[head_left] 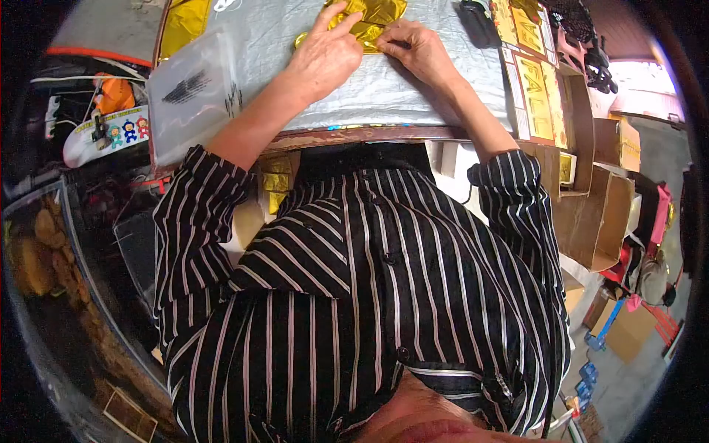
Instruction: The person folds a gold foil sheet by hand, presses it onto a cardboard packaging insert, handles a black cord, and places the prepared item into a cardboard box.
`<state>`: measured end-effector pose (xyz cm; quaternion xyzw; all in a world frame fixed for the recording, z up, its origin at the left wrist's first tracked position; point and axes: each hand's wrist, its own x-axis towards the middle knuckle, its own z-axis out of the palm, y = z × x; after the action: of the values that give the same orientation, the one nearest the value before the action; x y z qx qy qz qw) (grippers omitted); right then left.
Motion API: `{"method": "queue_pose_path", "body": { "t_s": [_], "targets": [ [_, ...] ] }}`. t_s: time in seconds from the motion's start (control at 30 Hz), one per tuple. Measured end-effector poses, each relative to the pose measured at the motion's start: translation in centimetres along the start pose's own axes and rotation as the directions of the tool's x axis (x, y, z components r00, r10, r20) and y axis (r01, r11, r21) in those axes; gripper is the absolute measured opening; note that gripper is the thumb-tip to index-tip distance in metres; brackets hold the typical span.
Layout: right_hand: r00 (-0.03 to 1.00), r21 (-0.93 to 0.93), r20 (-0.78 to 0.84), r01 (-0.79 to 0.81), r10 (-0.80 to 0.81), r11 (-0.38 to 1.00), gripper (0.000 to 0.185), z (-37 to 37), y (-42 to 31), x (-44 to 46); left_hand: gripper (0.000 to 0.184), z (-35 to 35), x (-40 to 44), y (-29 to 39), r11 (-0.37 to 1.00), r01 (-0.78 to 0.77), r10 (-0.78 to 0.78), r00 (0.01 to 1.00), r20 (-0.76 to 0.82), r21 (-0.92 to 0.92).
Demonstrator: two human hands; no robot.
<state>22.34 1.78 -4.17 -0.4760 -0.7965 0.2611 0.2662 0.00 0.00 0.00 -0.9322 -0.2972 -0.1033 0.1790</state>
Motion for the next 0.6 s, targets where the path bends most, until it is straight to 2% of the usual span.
{"method": "queue_pose_path", "body": {
  "t_s": [0.07,0.1,0.17,0.3,0.37,0.4,0.47,0.5,0.57,0.6],
  "targets": [
    [0.966,0.031,-0.148,0.217,-0.210,0.976,0.012,0.4,0.4,-0.7,0.009,0.1,0.0,-0.4,0.997,0.027,-0.023,0.998,0.053,-0.074],
    [0.970,0.039,-0.145,0.205,-0.198,0.978,0.012,0.3,0.0,-1.5,0.009,0.0,0.1,-0.2,0.996,0.024,-0.019,0.998,0.062,-0.084],
    [0.943,-0.058,-0.158,0.288,-0.294,0.956,0.014,0.3,-0.7,-2.4,0.008,0.2,0.5,-0.6,0.981,0.033,-0.021,0.998,0.065,-0.193],
    [0.946,-0.102,-0.180,0.254,-0.269,0.962,0.015,0.6,-1.2,-3.0,0.013,-0.7,1.8,-1.6,0.959,-0.016,0.042,0.996,0.084,-0.283],
    [0.938,-0.198,-0.255,0.188,-0.235,0.962,0.014,1.1,-0.7,-3.2,0.016,-1.5,2.8,-2.1,0.923,0.065,0.055,0.953,0.299,-0.378],
    [0.939,-0.198,-0.249,0.190,-0.237,0.962,0.014,1.1,-0.8,-3.4,0.016,-2.0,3.4,-2.4,0.922,0.070,0.050,0.953,0.299,-0.380],
    [0.943,-0.287,-0.280,0.095,-0.178,0.953,0.015,1.3,-1.3,-3.7,0.021,-2.7,4.3,-3.4,0.910,0.129,0.122,0.823,0.554,-0.393],
    [0.943,-0.285,-0.274,0.105,-0.186,0.953,0.015,1.4,-1.2,-3.6,0.021,-2.2,3.8,-3.8,0.911,0.139,0.112,0.823,0.556,-0.389],
    [0.962,-0.264,-0.268,-0.015,-0.058,0.965,0.017,1.6,-1.0,-3.5,0.028,-1.2,2.4,-4.8,0.687,0.255,-0.081,0.957,0.277,-0.680],
    [0.966,-0.258,-0.257,-0.053,-0.015,0.965,0.018,1.2,-1.6,-3.3,0.039,-0.8,1.8,-5.9,0.559,0.286,-0.134,0.957,0.256,-0.778]
  ]
}}
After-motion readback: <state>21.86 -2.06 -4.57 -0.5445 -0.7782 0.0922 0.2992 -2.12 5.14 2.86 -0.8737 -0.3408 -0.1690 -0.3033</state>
